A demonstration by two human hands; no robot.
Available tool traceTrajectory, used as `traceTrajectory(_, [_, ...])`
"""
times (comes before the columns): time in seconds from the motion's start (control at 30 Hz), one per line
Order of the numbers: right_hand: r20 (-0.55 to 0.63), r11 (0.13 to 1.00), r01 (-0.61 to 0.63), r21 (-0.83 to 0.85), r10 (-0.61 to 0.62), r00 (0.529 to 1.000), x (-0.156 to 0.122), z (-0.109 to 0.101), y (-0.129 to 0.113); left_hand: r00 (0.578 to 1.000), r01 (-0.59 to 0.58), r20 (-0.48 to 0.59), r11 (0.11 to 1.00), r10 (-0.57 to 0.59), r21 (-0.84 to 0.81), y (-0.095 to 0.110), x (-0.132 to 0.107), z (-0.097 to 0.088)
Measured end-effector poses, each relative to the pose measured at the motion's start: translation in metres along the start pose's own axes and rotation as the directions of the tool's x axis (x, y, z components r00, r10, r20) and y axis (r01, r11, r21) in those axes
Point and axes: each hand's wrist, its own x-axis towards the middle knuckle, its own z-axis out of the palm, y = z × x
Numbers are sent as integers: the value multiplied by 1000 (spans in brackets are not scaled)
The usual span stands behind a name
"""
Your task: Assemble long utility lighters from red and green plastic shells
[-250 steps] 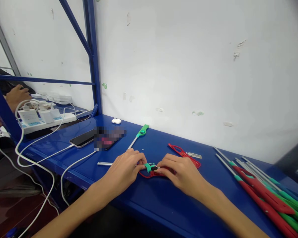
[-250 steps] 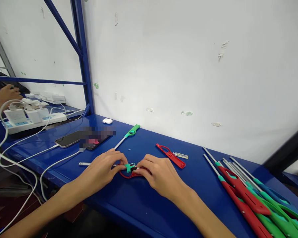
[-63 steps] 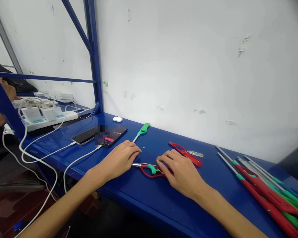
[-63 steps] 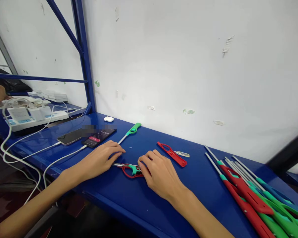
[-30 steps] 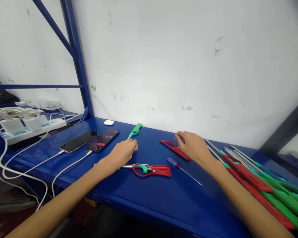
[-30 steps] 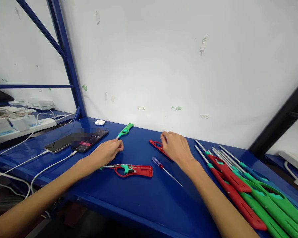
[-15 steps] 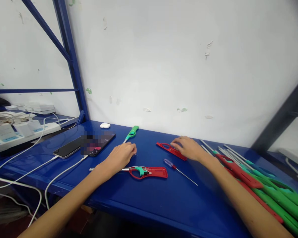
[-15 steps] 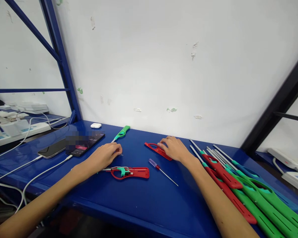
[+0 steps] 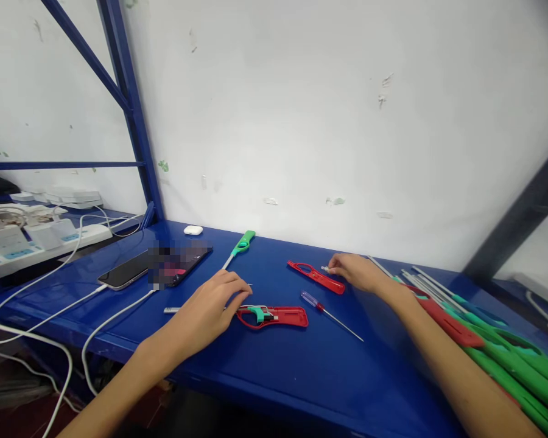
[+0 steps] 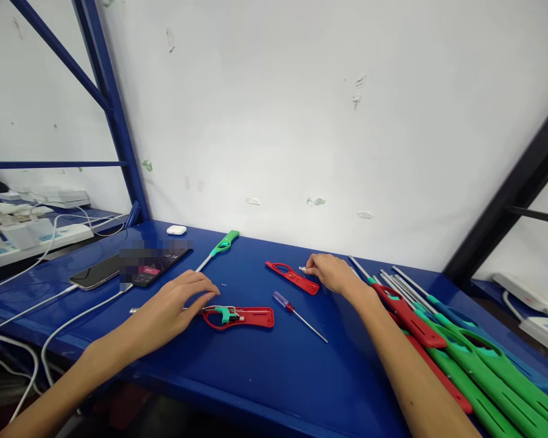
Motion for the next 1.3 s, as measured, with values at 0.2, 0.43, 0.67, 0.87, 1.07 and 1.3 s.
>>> traceTrajectory(0.2, [-37,982,115,153,-111,993,-10,-15,-48,989,-83,118,996,84,-19,12,12,5])
traceTrajectory(0.43, [314,731,177,659,-482,818,-27,-16,-100,965,-171,218,981,148,90,26,26,8])
traceTrajectory(0.67, [401,706,124,697,-528,749,-28,-20,-100,934,-159,331,986,134,48,30,38,4])
traceTrajectory(0.87, [395,741,158,653,-511,763,-29,-22,-101,894,-220,406,975,189,30,35,48,-2])
traceTrajectory(1.07, [395,747,147,648,-495,773,-29,-20,-101,896,-221,405,974,184,46,31,48,-1])
traceTrajectory(1.3, [390,739,157,655,-509,768,-30,-21,-103,906,-218,391,971,165,96,37,45,-6])
